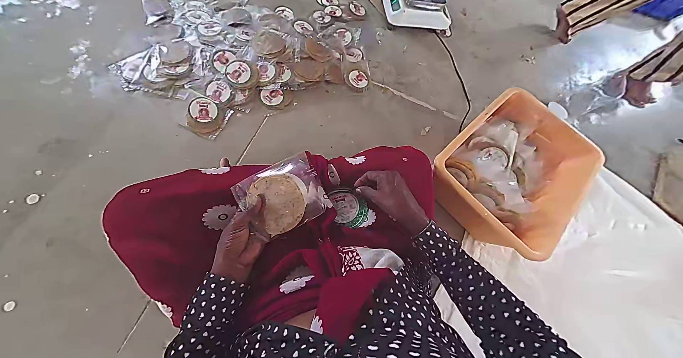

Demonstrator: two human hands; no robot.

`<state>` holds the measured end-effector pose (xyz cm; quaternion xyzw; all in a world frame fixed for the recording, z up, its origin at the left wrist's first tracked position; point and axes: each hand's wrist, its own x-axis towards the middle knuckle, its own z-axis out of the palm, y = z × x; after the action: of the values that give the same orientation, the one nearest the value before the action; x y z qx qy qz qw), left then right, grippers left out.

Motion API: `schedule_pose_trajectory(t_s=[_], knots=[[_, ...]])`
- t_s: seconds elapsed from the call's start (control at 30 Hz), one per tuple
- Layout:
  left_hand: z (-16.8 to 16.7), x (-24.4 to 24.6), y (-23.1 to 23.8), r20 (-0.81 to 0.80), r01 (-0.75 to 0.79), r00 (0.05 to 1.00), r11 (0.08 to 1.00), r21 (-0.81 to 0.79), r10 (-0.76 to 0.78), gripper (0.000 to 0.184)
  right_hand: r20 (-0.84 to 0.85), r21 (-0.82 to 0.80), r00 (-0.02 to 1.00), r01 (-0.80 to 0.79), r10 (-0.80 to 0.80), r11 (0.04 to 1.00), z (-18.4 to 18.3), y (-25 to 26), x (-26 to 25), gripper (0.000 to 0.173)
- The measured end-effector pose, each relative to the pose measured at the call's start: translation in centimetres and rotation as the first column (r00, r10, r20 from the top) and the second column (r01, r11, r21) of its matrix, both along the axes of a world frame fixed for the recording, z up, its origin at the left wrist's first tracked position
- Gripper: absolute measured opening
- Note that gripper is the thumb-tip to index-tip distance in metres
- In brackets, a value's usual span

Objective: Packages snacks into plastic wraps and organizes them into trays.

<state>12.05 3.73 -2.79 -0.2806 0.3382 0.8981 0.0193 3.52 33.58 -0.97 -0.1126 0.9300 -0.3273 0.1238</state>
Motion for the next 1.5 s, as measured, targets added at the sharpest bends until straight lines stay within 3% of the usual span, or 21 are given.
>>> schedule_pose_trajectory(t_s=[0.1, 0.2, 0.33, 0.4, 0.53, 0.6, 0.73, 0.97, 1.1, 1.3, 1.4, 1.5], knots=[[-0.1, -0.3, 0.3, -0.005, 0.035, 0.999, 0.999, 0.004, -0.035, 0.02, -0.091, 0.152, 0.986, -0.122, 0.137, 0.981, -1.4, -1.2, 0.1, 0.026], [0.1, -0.3, 0.5, 0.01, 0.045, 0.999, 0.999, 0.006, -0.045, 0.021, -0.156, 0.205, 0.977, -0.111, 0.145, 0.972, -2.8, -1.9, 0.1, 0.015], [0.6, 0.4, -0.5, -0.004, 0.022, 1.0, 1.0, -0.021, -0.022, 0.021, -0.019, -0.075, 0.999, 0.038, -0.039, 0.997, -0.8, -0.1, -0.2, 0.004], [0.6, 0.5, -0.8, -0.009, 0.018, 1.0, 0.999, -0.034, -0.018, 0.021, 0.036, -0.126, 0.997, 0.079, -0.075, 0.989, 0.0, 1.0, -0.3, 0.006], [0.7, 0.0, -0.3, 0.005, 0.029, 1.0, 0.999, -0.042, -0.029, 0.021, -0.037, -0.212, 0.995, 0.088, -0.098, 0.973, 0.6, 2.6, -0.1, 0.011], [0.9, -0.1, 0.2, -0.001, 0.041, 0.999, 0.999, -0.034, -0.041, 0.022, -0.046, -0.33, 0.98, 0.17, -0.196, 0.929, 0.9, 2.9, 0.1, 0.009], [1.5, -0.1, 1.1, 0.001, 0.073, 0.997, 0.997, 0.013, -0.073, 0.025, 0.101, -0.522, 0.945, 0.317, -0.312, 0.792, 3.2, 2.4, 0.5, 0.008], [1.8, 0.1, 2.0, -0.044, 0.128, 0.991, 0.991, 0.035, -0.126, 0.025, 0.062, -0.563, 0.986, 0.162, -0.154, 0.81, 5.7, 0.2, 0.9, 0.005], [1.9, 0.2, 2.3, -0.029, 0.17, 0.985, 0.985, 0.025, -0.169, 0.027, 0.124, -0.619, 0.992, 0.085, -0.01, 0.781, 5.3, -1.9, 0.8, 0.007], [2.3, 0.1, 2.9, -0.07, 0.201, 0.978, 0.978, 0.052, -0.197, 0.027, 0.219, -0.681, 0.974, 0.107, 0.062, 0.724, 4.7, -4.9, 1.5, 0.012], [2.1, 0.1, 2.7, -0.065, 0.189, 0.981, 0.98, 0.055, -0.185, 0.028, 0.208, -0.664, 0.974, 0.071, 0.094, 0.744, 5.2, -4.7, 1.6, 0.009], [2.4, 0.0, 3.1, -0.056, 0.21, 0.977, 0.977, 0.043, -0.208, 0.027, 0.081, -0.52, 0.988, -0.071, 0.132, 0.851, 4.8, -4.8, 2.2, 0.015]])
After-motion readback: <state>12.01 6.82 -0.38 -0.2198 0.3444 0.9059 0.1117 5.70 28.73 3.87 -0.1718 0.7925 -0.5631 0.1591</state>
